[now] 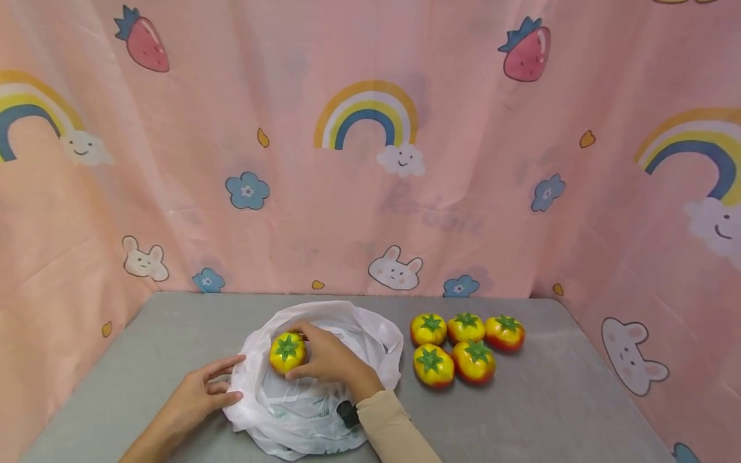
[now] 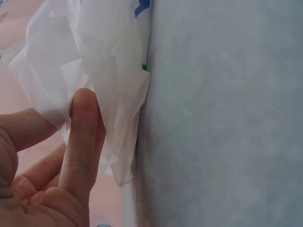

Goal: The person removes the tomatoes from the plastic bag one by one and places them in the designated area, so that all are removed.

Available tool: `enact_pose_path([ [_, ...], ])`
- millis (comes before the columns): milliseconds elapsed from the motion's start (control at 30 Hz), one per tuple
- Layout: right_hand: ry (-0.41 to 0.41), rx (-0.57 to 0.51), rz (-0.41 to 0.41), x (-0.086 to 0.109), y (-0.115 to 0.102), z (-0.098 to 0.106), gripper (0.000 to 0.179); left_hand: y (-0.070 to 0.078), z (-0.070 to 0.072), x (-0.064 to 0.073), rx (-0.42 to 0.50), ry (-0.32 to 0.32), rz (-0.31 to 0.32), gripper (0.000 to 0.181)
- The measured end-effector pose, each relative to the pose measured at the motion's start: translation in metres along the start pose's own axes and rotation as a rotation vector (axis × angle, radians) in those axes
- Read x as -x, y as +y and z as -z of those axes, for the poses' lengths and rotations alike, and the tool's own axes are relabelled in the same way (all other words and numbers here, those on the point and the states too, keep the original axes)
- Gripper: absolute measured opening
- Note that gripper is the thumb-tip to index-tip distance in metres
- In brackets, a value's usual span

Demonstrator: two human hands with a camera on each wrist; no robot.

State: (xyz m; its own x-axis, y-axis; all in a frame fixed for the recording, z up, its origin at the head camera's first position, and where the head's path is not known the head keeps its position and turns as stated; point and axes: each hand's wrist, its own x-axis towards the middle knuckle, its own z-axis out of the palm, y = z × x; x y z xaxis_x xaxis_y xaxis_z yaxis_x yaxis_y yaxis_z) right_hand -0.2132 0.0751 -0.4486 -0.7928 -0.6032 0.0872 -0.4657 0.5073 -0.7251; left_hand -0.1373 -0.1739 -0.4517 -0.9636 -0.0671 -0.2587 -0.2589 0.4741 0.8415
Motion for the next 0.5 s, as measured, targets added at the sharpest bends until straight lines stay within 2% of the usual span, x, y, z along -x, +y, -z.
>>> enact_pose_path([
  [267, -0.012, 0.024, -0.07, 0.0009, -0.0033, -0.0045, 0.073, -0.0004, 0.0002, 0.0001, 0.025, -0.002, 0.001, 0.07],
  [500, -0.026, 0.059, -0.062, 0.0014, -0.0008, -0.005, 0.081, -0.0017, -0.0002, -0.0007, 0.025, -0.001, -0.005, 0.069],
])
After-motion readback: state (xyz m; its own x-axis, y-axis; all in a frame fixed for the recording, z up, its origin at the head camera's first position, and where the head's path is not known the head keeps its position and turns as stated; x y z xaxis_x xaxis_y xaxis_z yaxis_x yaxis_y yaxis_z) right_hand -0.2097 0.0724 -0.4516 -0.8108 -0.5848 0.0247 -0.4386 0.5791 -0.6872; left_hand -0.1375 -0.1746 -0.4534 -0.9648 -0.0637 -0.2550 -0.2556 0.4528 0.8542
